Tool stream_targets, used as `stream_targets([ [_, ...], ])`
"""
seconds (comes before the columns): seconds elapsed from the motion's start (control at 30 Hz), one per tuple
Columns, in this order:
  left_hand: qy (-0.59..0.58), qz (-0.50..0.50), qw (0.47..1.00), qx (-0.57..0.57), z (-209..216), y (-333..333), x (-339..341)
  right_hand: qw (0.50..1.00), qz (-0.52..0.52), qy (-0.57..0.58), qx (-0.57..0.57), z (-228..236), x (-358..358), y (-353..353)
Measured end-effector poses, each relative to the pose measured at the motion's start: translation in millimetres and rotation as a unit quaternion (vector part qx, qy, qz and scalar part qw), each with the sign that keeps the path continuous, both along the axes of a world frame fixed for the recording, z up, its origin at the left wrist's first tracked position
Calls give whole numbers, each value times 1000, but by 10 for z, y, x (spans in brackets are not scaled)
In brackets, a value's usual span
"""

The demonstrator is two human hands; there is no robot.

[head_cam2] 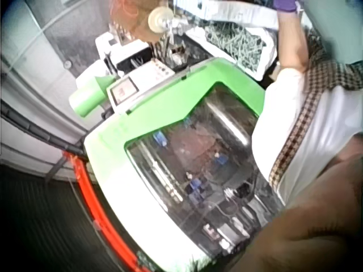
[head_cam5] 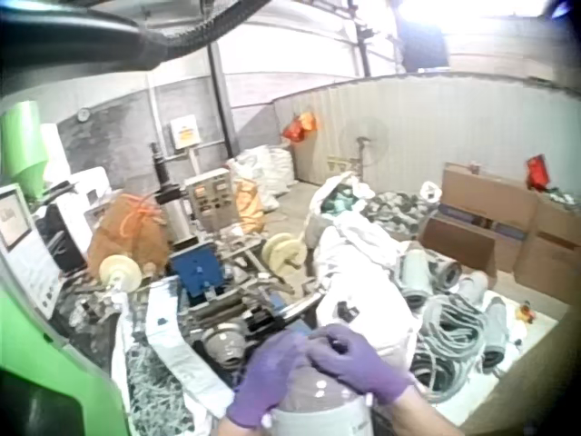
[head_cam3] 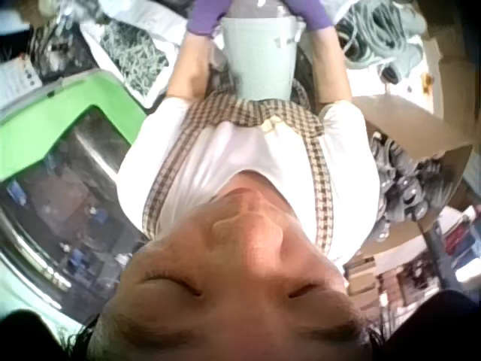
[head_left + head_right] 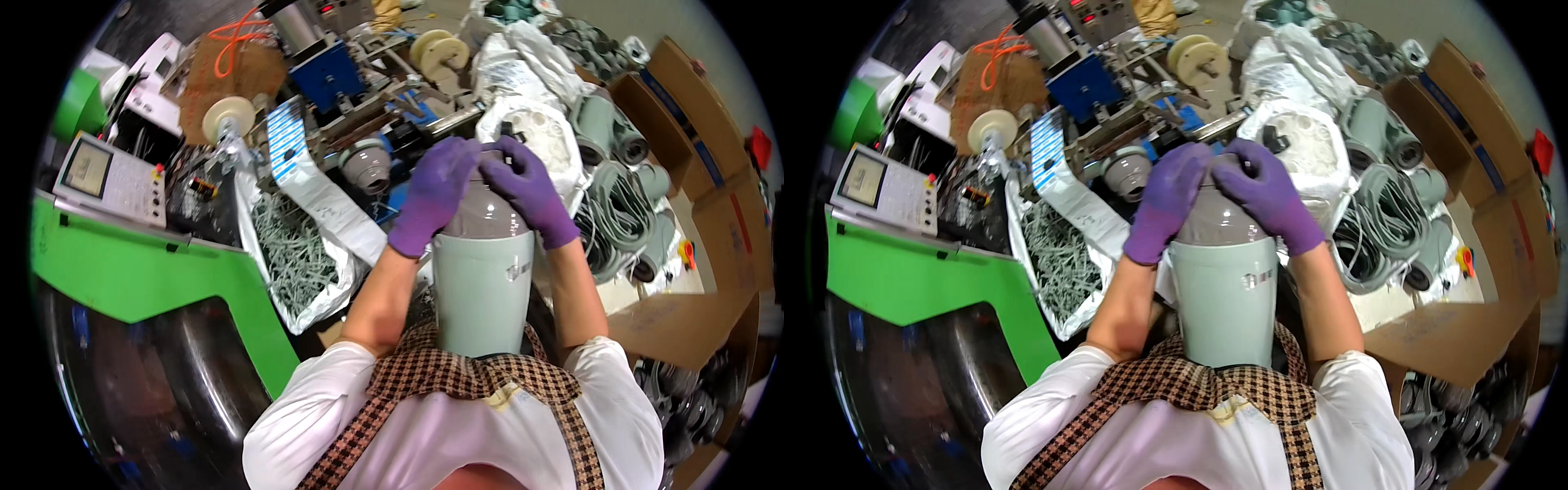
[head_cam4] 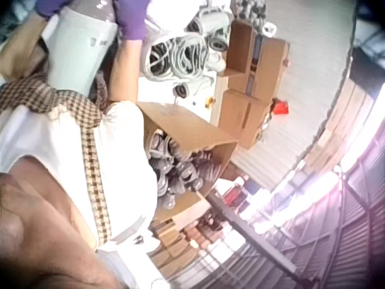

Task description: The person assembles light green electric kettles by hand in a workshop setting. They pick up kettle bodies and lids from nearby piles, fit the lids onto the bodies, and place the assembled units into a cardboard box. The process is repeated continuously throughout the clip.

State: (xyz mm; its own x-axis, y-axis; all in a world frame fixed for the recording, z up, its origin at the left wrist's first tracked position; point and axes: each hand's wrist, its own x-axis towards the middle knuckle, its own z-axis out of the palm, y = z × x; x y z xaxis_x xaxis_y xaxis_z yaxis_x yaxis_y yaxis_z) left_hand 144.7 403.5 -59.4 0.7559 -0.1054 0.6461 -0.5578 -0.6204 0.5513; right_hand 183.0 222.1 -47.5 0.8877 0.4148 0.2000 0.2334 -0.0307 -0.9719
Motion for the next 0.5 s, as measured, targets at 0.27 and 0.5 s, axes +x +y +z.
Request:
stream_targets([
  [0.27,398,-117,879,-234,26,272,346,969,-177,-44,168,-323,-143,190],
  [0.5,448,-178,718,-503,133,572,716,906,-223,-320,-165,-915,-609,-1571],
])
